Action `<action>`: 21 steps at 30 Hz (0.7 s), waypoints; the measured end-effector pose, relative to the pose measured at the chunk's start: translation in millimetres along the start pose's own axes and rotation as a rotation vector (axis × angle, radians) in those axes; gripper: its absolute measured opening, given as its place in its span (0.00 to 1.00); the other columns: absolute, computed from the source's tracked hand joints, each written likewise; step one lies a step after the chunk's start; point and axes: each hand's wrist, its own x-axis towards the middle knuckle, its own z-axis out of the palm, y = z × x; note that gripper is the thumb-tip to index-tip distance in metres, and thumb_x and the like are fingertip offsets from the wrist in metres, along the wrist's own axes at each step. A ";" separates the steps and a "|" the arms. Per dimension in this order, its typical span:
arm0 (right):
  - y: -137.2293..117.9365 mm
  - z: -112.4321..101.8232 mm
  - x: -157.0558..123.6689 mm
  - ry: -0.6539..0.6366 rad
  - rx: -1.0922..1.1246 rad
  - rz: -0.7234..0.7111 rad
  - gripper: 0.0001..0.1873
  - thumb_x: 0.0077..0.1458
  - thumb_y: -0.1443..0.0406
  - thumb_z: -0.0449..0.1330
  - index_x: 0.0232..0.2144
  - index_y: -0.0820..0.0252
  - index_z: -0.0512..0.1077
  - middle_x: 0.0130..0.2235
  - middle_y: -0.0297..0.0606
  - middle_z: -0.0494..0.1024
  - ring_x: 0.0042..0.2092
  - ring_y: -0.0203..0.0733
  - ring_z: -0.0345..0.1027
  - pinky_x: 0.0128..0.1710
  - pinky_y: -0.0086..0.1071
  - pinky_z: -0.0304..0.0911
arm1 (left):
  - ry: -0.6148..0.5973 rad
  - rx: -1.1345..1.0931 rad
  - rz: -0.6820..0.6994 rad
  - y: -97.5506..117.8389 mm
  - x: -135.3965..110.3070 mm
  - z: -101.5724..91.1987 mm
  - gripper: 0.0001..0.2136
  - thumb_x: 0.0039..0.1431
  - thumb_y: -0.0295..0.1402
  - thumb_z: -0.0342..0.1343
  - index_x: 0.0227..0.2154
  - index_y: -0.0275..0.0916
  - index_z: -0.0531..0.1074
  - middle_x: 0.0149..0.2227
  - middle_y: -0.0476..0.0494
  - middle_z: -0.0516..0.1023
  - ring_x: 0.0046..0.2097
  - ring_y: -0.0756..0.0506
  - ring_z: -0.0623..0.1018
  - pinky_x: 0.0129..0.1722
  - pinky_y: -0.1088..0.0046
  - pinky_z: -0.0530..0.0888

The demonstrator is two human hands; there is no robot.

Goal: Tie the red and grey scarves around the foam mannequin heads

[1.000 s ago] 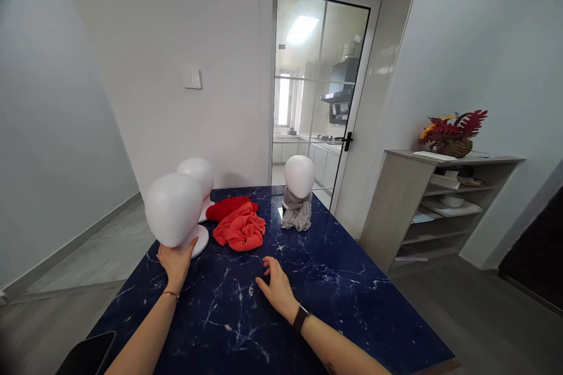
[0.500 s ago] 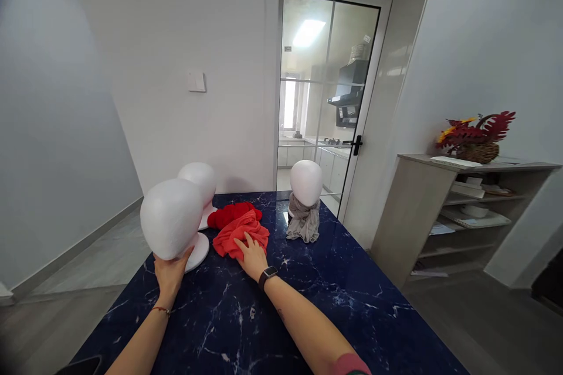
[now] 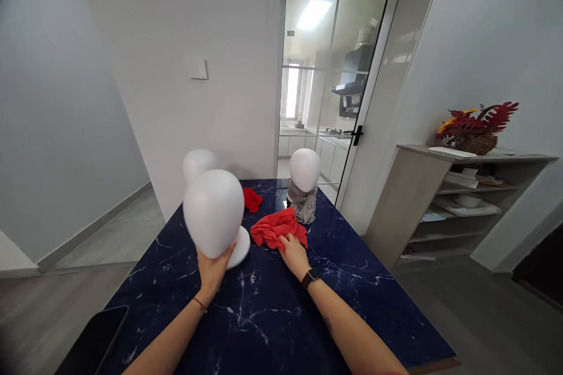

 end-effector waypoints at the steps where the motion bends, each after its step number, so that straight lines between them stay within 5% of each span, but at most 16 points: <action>1: 7.6 -6.5 -9.4 -0.015 0.020 -0.003 0.16 0.57 0.64 0.53 0.48 0.51 0.70 0.43 0.41 0.71 0.43 0.43 0.68 0.39 0.31 0.62 | -0.029 -0.012 0.003 4.8 -9.3 3.7 0.40 0.39 0.47 0.65 0.54 0.38 0.57 0.50 0.36 0.67 0.51 0.38 0.70 0.49 0.58 0.69; 9: 43.7 -38.9 -63.8 0.011 0.147 0.158 0.17 0.50 0.63 0.57 0.44 0.51 0.71 0.42 0.35 0.72 0.41 0.40 0.68 0.35 0.30 0.62 | -0.065 0.169 0.169 21.9 -44.6 11.1 0.39 0.40 0.47 0.63 0.54 0.37 0.57 0.50 0.36 0.61 0.52 0.34 0.68 0.51 0.51 0.65; 16: 51.4 -40.8 -71.0 0.224 0.130 0.340 0.13 0.51 0.63 0.52 0.37 0.57 0.73 0.38 0.37 0.70 0.36 0.40 0.66 0.36 0.33 0.62 | -0.076 0.191 0.216 20.8 -46.1 8.1 0.41 0.40 0.42 0.64 0.57 0.37 0.53 0.52 0.35 0.60 0.53 0.33 0.66 0.51 0.53 0.65; 21: 59.9 -38.3 -70.4 0.296 0.190 0.282 0.14 0.50 0.64 0.52 0.38 0.59 0.74 0.41 0.40 0.68 0.42 0.43 0.66 0.43 0.36 0.63 | -0.068 0.223 0.224 17.9 -46.9 9.4 0.42 0.41 0.44 0.63 0.57 0.35 0.51 0.52 0.33 0.60 0.52 0.34 0.67 0.50 0.53 0.66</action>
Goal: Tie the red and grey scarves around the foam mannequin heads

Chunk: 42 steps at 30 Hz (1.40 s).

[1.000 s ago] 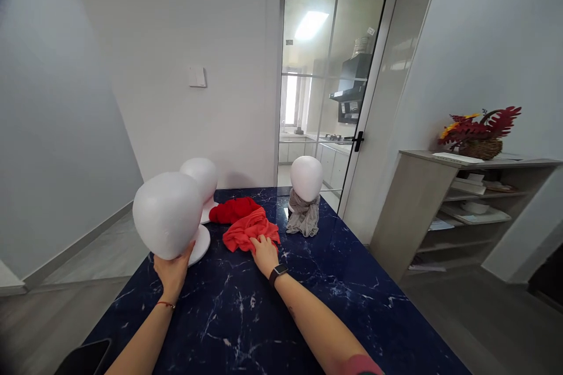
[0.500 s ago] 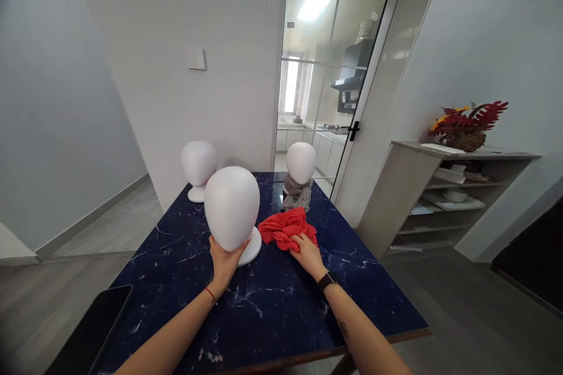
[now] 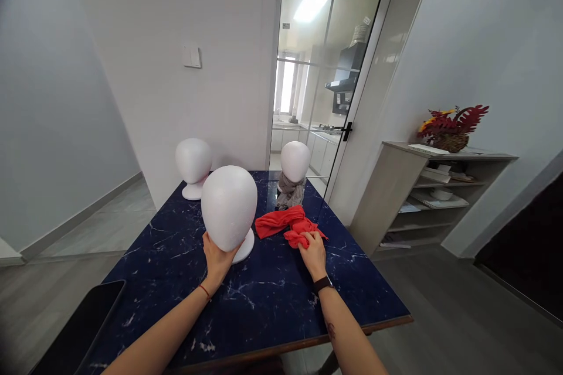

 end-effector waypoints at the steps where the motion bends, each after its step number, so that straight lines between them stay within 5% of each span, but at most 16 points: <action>1: -0.6 0.0 0.3 0.001 0.052 -0.026 0.15 0.51 0.63 0.53 0.39 0.59 0.73 0.42 0.41 0.68 0.43 0.44 0.66 0.44 0.37 0.63 | -0.001 -0.001 -0.012 -0.7 0.2 0.6 0.42 0.41 0.45 0.63 0.57 0.35 0.52 0.51 0.33 0.60 0.52 0.34 0.67 0.49 0.53 0.67; 9: -24.1 -10.1 -1.3 -0.162 0.417 -0.177 0.20 0.58 0.52 0.50 0.36 0.58 0.75 0.39 0.41 0.75 0.43 0.45 0.69 0.47 0.39 0.64 | -0.036 -0.062 -0.028 -3.0 2.5 -1.4 0.42 0.41 0.48 0.62 0.57 0.38 0.53 0.51 0.36 0.60 0.53 0.34 0.67 0.50 0.52 0.66; 15: -19.7 -5.4 -1.2 -0.050 0.639 0.072 0.28 0.58 0.48 0.47 0.41 0.63 0.75 0.44 0.47 0.78 0.47 0.50 0.70 0.54 0.47 0.59 | -0.075 0.007 -0.050 -0.3 1.3 -4.7 0.44 0.40 0.52 0.61 0.58 0.36 0.53 0.52 0.33 0.60 0.54 0.32 0.67 0.51 0.51 0.66; 22: -22.6 -8.3 1.9 0.028 0.840 0.258 0.33 0.58 0.46 0.45 0.45 0.66 0.72 0.49 0.49 0.75 0.52 0.49 0.66 0.56 0.47 0.57 | -0.140 -0.009 -0.169 -1.6 -9.8 -21.1 0.51 0.40 0.46 0.63 0.62 0.31 0.42 0.60 0.26 0.52 0.62 0.29 0.54 0.60 0.49 0.56; 25: -44.4 -25.2 -18.2 0.127 0.722 0.131 0.29 0.60 0.49 0.44 0.51 0.61 0.69 0.54 0.46 0.68 0.56 0.48 0.61 0.58 0.46 0.54 | -0.140 -0.065 -0.272 4.5 -34.8 -42.6 0.45 0.44 0.42 0.61 0.61 0.29 0.44 0.59 0.24 0.52 0.63 0.29 0.52 0.60 0.48 0.56; 27: -63.3 -36.4 -45.9 0.172 0.588 0.007 0.27 0.61 0.50 0.43 0.51 0.57 0.69 0.54 0.44 0.67 0.56 0.47 0.60 0.58 0.45 0.54 | -0.111 -0.208 -0.294 14.4 -58.7 -57.0 0.39 0.49 0.42 0.57 0.61 0.37 0.47 0.58 0.30 0.56 0.60 0.34 0.60 0.58 0.52 0.61; 32: -107.1 -48.9 -125.3 -0.022 0.401 -0.231 0.23 0.63 0.55 0.41 0.51 0.48 0.69 0.44 0.40 0.76 0.48 0.47 0.69 0.49 0.43 0.63 | -0.583 -0.719 -0.252 49.2 -108.7 -70.4 0.33 0.51 0.40 0.56 0.60 0.47 0.53 0.58 0.37 0.62 0.51 0.40 0.72 0.51 0.60 0.71; 37: -134.3 -57.2 -151.7 -0.146 0.503 -0.434 0.19 0.62 0.61 0.47 0.52 0.54 0.68 0.45 0.39 0.77 0.45 0.41 0.72 0.45 0.32 0.67 | -0.725 -0.876 -0.378 66.6 -112.8 -76.3 0.19 0.51 0.39 0.55 0.47 0.43 0.70 0.53 0.40 0.71 0.55 0.39 0.69 0.58 0.58 0.61; 42: -135.1 -58.4 -155.5 -0.193 0.613 -0.513 0.26 0.58 0.49 0.49 0.52 0.55 0.68 0.47 0.43 0.74 0.49 0.45 0.70 0.48 0.34 0.67 | -0.651 -0.941 -0.581 58.9 -107.0 -89.5 0.14 0.50 0.36 0.57 0.41 0.42 0.71 0.42 0.46 0.77 0.45 0.43 0.74 0.52 0.64 0.66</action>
